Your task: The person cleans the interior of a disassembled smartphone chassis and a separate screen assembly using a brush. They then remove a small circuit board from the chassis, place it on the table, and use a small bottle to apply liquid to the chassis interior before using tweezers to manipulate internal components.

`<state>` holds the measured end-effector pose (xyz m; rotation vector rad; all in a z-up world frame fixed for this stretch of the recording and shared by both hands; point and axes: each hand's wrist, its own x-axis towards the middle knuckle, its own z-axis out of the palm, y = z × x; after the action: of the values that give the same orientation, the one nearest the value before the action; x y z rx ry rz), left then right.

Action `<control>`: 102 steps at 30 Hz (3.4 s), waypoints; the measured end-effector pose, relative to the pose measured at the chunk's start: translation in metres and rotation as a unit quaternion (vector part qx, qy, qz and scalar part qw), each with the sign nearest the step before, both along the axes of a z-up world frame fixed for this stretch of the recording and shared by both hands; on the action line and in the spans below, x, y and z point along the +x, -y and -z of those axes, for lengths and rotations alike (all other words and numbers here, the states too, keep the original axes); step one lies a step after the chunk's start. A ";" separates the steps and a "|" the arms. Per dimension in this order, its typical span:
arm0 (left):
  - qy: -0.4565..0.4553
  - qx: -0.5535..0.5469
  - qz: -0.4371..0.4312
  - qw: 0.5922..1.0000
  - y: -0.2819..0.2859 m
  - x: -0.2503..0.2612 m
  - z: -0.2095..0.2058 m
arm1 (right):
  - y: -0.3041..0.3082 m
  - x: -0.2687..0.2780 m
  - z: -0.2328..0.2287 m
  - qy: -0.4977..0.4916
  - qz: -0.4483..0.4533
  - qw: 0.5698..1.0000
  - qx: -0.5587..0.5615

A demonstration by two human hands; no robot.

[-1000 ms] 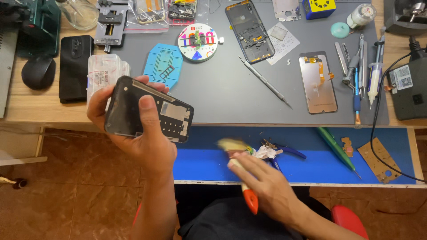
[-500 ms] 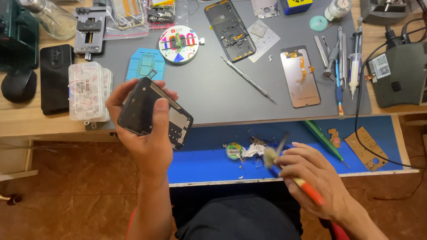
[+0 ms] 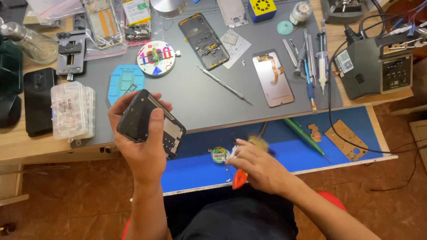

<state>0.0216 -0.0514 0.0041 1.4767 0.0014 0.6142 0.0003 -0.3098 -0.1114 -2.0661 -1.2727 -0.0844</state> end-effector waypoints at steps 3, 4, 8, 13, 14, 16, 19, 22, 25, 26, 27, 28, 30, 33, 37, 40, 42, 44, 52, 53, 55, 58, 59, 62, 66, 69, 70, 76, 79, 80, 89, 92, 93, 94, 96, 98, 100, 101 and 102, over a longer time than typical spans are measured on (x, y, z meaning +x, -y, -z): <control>0.002 -0.003 0.000 1.000 -0.002 0.001 0.001 | 0.003 -0.011 -0.008 0.020 -0.016 0.999 -0.022; 0.003 -0.002 0.002 1.000 -0.003 0.001 0.001 | 0.012 -0.011 -0.007 0.021 -0.014 0.999 -0.021; -0.014 -0.026 -0.028 0.999 -0.005 0.004 0.002 | 0.037 -0.012 -0.020 -0.135 0.016 0.991 0.005; -0.002 -0.144 -0.053 0.988 -0.005 0.014 0.012 | 0.051 -0.026 -0.028 -0.363 0.025 0.916 0.169; -0.003 -0.158 -0.054 0.986 -0.004 0.016 0.012 | 0.055 -0.018 -0.028 -0.258 0.111 0.960 0.016; -0.002 -0.171 -0.056 0.984 -0.003 0.015 0.014 | 0.067 -0.008 -0.010 -0.140 0.190 0.962 -0.135; -0.018 -0.205 -0.063 0.977 -0.003 0.017 0.019 | 0.080 0.006 0.027 -0.100 0.245 0.910 -0.320; 0.006 -0.207 -0.060 0.976 -0.002 0.019 0.028 | 0.052 0.010 0.038 -0.107 0.205 0.943 -0.240; 0.007 -0.213 -0.039 0.976 0.004 0.019 0.034 | 0.001 0.034 0.038 -0.106 0.114 0.967 -0.203; 0.014 -0.179 -0.041 0.983 0.006 0.018 0.035 | -0.012 0.047 0.036 -0.105 0.185 0.938 -0.273; 0.022 -0.145 -0.044 0.988 0.008 0.018 0.036 | -0.025 0.063 0.034 -0.102 0.254 0.900 -0.339; 0.028 -0.143 -0.047 0.988 0.005 0.018 0.036 | -0.028 0.068 0.036 -0.097 0.252 0.902 -0.336; 0.012 -0.127 -0.041 0.991 0.000 0.014 0.039 | -0.037 0.076 0.042 -0.087 0.257 0.907 -0.322; 0.009 -0.130 -0.041 0.991 -0.003 0.016 0.042 | -0.035 0.076 0.056 -0.083 0.272 0.908 -0.308; 0.010 -0.123 -0.040 0.991 -0.007 0.015 0.037 | -0.029 0.047 0.065 -0.103 0.291 0.901 -0.306; -0.009 -0.140 -0.044 0.989 -0.012 0.010 0.027 | -0.028 0.011 0.040 -0.009 0.147 0.965 -0.217; -0.013 -0.149 -0.064 0.987 -0.015 0.008 0.024 | -0.022 -0.019 0.019 0.034 0.088 0.994 -0.053; -0.006 -0.152 -0.057 0.987 -0.015 0.006 0.025 | -0.015 -0.039 0.028 0.033 0.074 0.994 -0.076; 0.009 -0.126 -0.021 0.992 0.004 -0.018 0.018 | -0.016 -0.067 0.050 -0.034 0.082 0.990 -0.108; 0.009 -0.119 -0.021 0.993 0.006 -0.022 0.016 | -0.015 -0.070 0.051 -0.030 0.079 0.990 -0.109; 0.009 -0.112 -0.022 0.993 0.008 -0.028 0.013 | -0.012 -0.080 0.049 -0.026 0.075 0.991 -0.110; 0.002 -0.114 -0.035 0.993 0.003 -0.037 0.013 | -0.005 -0.103 0.046 -0.073 0.058 0.992 -0.085; 0.004 -0.121 -0.038 0.992 0.000 -0.039 0.014 | -0.003 -0.110 0.045 -0.099 0.059 0.986 -0.118; 0.012 -0.130 -0.043 0.991 -0.005 -0.043 0.015 | -0.016 -0.098 0.012 -0.089 0.065 0.990 -0.088; 0.020 -0.129 -0.034 0.991 -0.001 -0.049 0.008 | -0.053 -0.039 0.010 0.022 0.203 0.979 -0.029; 0.032 -0.124 -0.037 0.991 0.003 -0.047 0.008 | -0.086 0.010 0.098 0.056 0.294 0.934 -0.195; 0.031 -0.127 -0.028 0.991 0.003 -0.049 0.008 | -0.085 0.009 0.094 0.055 0.303 0.931 -0.197; 0.021 -0.108 -0.035 0.993 -0.005 -0.043 0.009 | -0.019 0.005 0.036 -0.026 0.275 0.940 -0.200; 0.019 -0.103 -0.052 0.993 -0.007 -0.039 0.012 | 0.044 0.004 0.020 0.037 0.262 0.944 -0.196; 0.015 -0.102 -0.056 0.993 -0.005 -0.036 0.012 | 0.060 0.006 0.028 0.068 0.256 0.941 -0.213; -0.007 -0.087 -0.046 0.995 0.007 -0.026 0.015 | 0.068 0.013 0.045 0.158 0.214 0.933 -0.243; -0.006 -0.077 -0.044 0.996 0.011 -0.022 0.015 | 0.053 0.002 0.011 0.133 0.213 0.957 -0.145; -0.009 -0.075 -0.046 0.996 0.013 -0.021 0.016 | 0.047 -0.005 -0.004 0.093 0.206 0.972 -0.071; -0.013 -0.075 -0.041 0.996 0.015 -0.019 0.016 | 0.052 -0.013 -0.012 0.090 0.211 0.971 -0.073; -0.005 -0.048 -0.053 0.997 0.016 -0.016 0.015 | 0.059 -0.029 -0.028 0.026 0.282 0.954 -0.093; -0.014 -0.048 -0.058 0.997 0.019 -0.013 0.015 | 0.085 -0.041 -0.001 0.012 0.331 0.935 -0.129; -0.020 -0.052 -0.069 0.996 0.022 -0.008 0.017 | 0.106 -0.044 0.015 0.002 0.371 0.914 -0.167; -0.021 -0.062 -0.054 0.996 0.022 -0.007 0.019 | 0.111 -0.045 0.019 0.046 0.403 0.894 -0.190; -0.022 -0.071 -0.039 0.996 0.021 -0.006 0.021 | 0.116 -0.046 0.023 0.090 0.433 0.871 -0.211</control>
<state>0.0161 -0.0726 -0.0165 1.3566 0.1350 0.6319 -0.0459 -0.4258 -0.1345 -2.9314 -0.3615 -0.4416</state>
